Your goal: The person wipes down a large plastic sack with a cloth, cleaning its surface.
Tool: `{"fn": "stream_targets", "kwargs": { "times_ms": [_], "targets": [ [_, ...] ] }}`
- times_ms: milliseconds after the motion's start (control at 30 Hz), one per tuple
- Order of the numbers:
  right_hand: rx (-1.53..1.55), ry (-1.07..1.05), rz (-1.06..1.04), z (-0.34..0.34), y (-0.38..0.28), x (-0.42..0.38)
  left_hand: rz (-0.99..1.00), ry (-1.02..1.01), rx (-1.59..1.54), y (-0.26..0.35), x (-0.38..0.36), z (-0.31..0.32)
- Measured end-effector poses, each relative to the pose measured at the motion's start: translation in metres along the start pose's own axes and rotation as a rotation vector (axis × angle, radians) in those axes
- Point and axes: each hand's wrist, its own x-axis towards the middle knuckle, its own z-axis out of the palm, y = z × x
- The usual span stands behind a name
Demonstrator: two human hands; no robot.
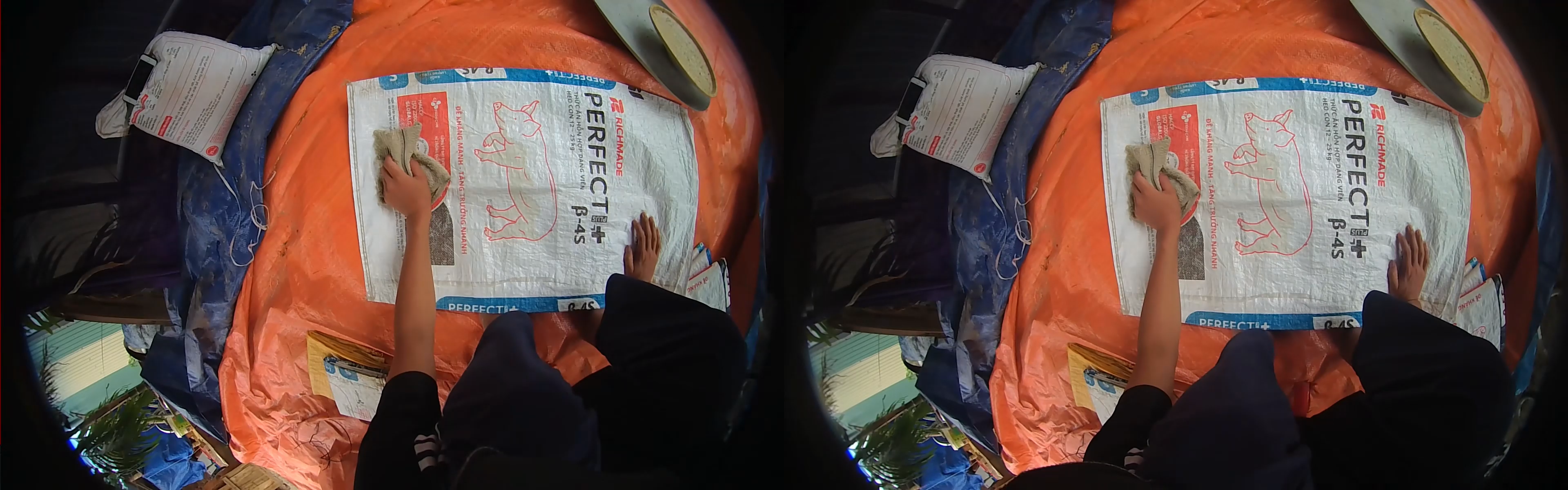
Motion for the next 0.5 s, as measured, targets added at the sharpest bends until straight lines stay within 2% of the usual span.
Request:
{"fn": "stream_targets", "kwargs": {
  "times_ms": [500],
  "targets": [
    [0.018, 0.019, -0.027, -0.0043, -0.0020, -0.0006, 0.029, 0.039, 0.018, 0.0009, -0.0003, -0.0009]
  ]
}}
